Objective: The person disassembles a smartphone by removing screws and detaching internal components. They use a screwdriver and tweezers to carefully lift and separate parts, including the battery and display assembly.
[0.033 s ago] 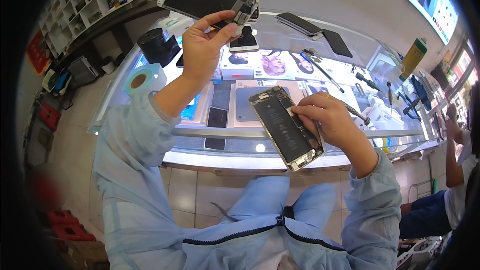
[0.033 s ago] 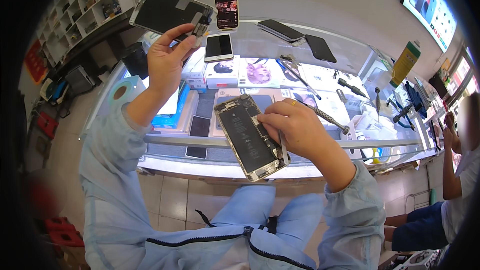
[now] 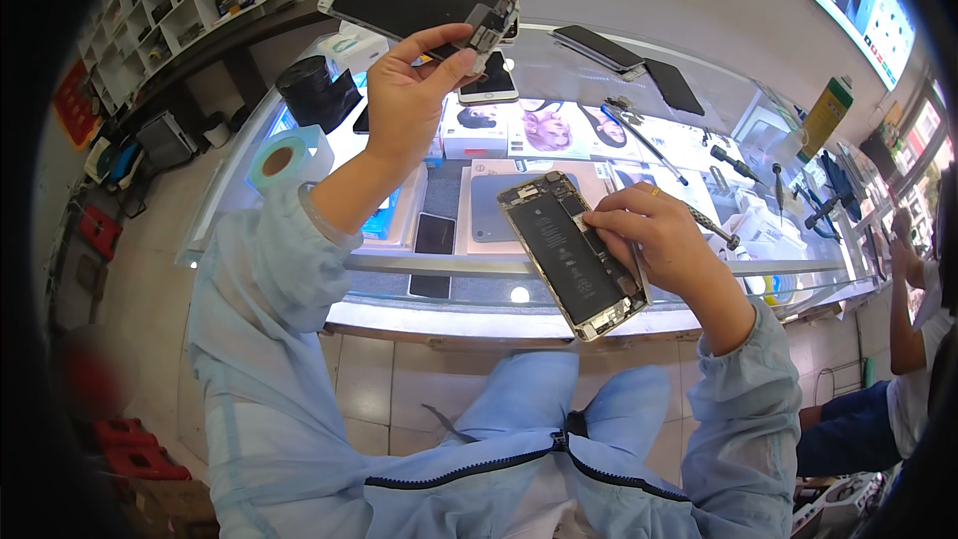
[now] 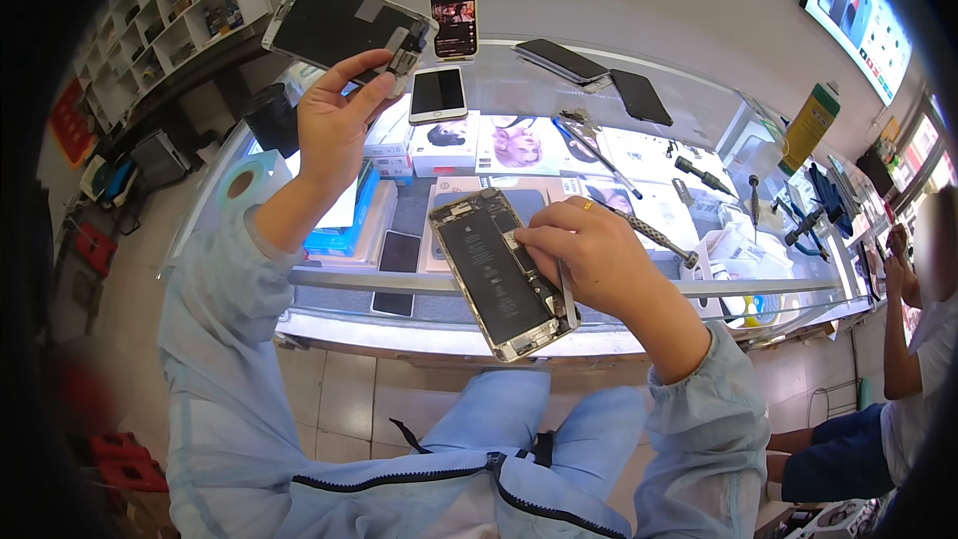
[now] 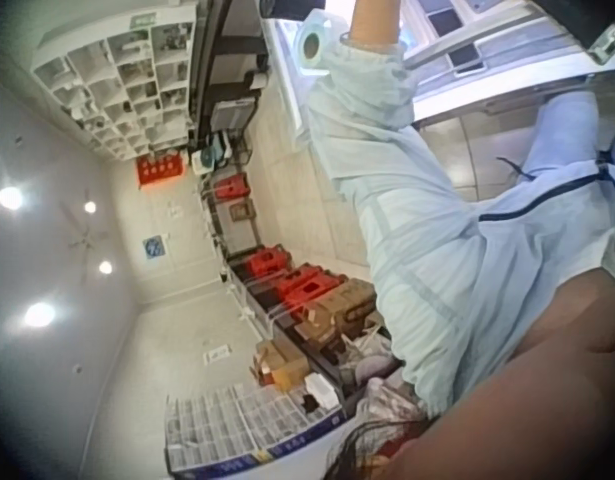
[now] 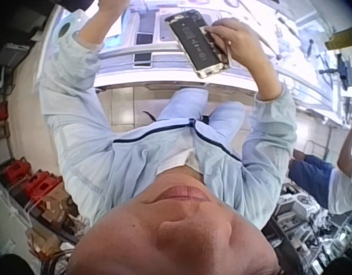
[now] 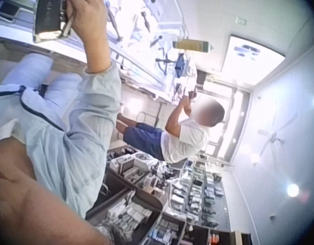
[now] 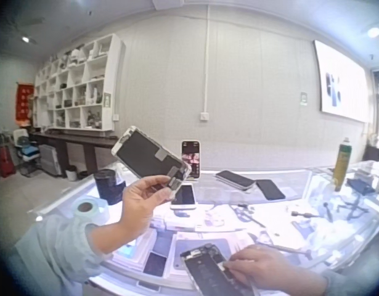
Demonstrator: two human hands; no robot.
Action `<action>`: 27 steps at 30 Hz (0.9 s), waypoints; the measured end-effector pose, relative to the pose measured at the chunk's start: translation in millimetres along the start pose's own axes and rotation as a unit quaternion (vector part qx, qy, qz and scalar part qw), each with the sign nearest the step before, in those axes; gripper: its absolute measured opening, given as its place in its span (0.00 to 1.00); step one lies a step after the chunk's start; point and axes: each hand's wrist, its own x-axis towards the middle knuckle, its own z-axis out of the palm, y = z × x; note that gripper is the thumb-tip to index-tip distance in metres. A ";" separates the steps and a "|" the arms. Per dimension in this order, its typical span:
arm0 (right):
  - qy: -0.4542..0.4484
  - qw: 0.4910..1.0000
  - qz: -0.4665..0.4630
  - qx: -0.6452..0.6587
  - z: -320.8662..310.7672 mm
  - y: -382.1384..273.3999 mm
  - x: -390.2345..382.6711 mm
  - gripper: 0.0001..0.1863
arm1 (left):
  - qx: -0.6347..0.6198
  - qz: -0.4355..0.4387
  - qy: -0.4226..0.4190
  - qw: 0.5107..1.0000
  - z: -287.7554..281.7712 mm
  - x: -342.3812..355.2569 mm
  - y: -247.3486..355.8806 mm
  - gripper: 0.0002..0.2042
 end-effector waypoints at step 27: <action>0.144 0.963 0.089 0.211 16.2 -35.9 77.2 0.03 | -0.128 -0.151 -0.056 0.979 36.5 -33.0 14.7 0.13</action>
